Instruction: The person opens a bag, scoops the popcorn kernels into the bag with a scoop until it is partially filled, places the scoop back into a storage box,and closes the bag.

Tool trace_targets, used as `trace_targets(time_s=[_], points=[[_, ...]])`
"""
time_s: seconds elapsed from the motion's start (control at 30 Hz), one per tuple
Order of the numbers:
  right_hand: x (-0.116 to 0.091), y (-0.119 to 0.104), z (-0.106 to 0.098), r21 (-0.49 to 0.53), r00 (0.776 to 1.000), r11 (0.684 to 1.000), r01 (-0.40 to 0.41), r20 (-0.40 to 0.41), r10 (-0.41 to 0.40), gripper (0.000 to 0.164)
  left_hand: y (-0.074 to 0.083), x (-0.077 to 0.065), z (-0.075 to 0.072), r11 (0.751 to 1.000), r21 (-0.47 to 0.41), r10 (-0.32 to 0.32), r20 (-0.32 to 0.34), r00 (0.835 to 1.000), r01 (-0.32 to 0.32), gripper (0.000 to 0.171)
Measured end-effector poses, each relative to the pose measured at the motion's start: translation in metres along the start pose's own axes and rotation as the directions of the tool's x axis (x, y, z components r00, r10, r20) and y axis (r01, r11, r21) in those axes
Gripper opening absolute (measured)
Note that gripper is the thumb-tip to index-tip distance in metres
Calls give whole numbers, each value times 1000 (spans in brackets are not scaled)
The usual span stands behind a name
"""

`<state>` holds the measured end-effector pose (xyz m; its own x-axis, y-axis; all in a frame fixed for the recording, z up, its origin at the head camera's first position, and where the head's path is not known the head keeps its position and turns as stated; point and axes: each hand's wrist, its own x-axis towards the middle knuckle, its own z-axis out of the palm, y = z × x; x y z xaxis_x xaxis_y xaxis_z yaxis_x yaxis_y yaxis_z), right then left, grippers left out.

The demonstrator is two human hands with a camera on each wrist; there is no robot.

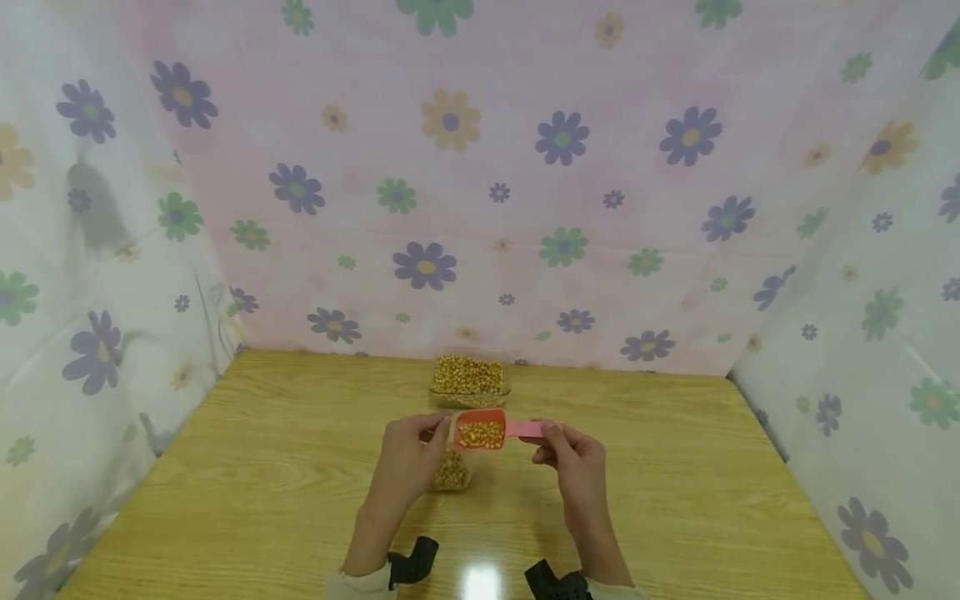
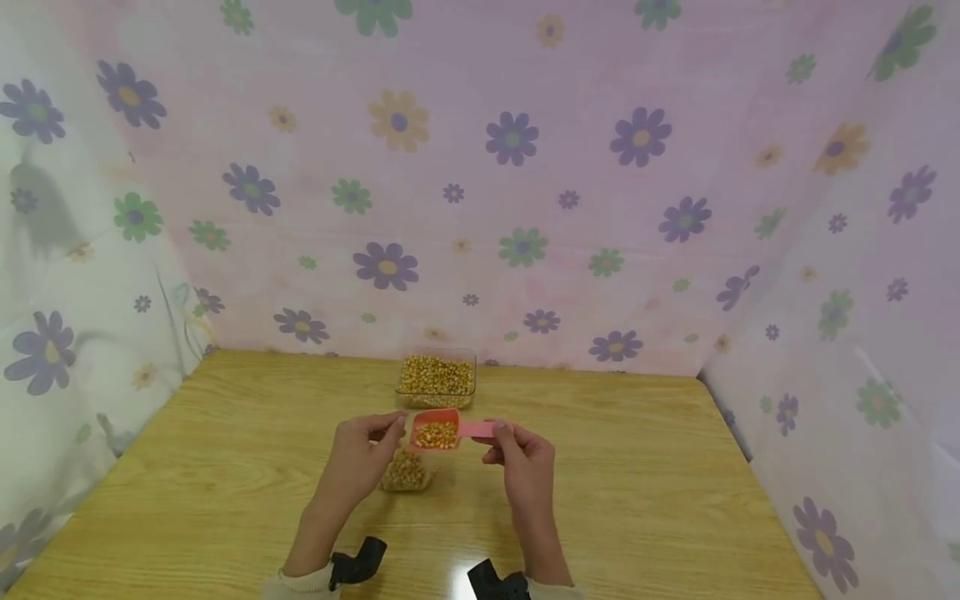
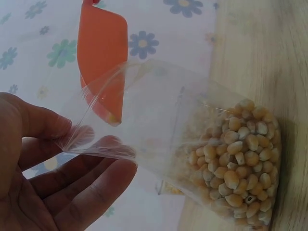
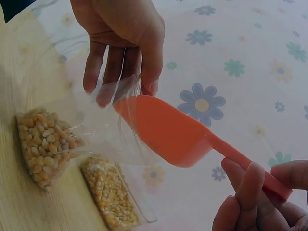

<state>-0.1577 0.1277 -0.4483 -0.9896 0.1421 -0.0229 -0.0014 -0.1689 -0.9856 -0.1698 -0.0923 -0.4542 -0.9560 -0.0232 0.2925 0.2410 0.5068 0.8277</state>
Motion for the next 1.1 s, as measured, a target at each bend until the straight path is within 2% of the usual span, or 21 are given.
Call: trace_targets(time_s=[0.43,1.1], points=[[0,1,3,-50,1000,998,26,-8,-26,32,0,0,-4,1000,-3,11,13,1000,-11,22],[-3,1,5,-59,997,997,55,-49,-58,30,-1,-1,-2,998,-26,54,6,999,-54,22]])
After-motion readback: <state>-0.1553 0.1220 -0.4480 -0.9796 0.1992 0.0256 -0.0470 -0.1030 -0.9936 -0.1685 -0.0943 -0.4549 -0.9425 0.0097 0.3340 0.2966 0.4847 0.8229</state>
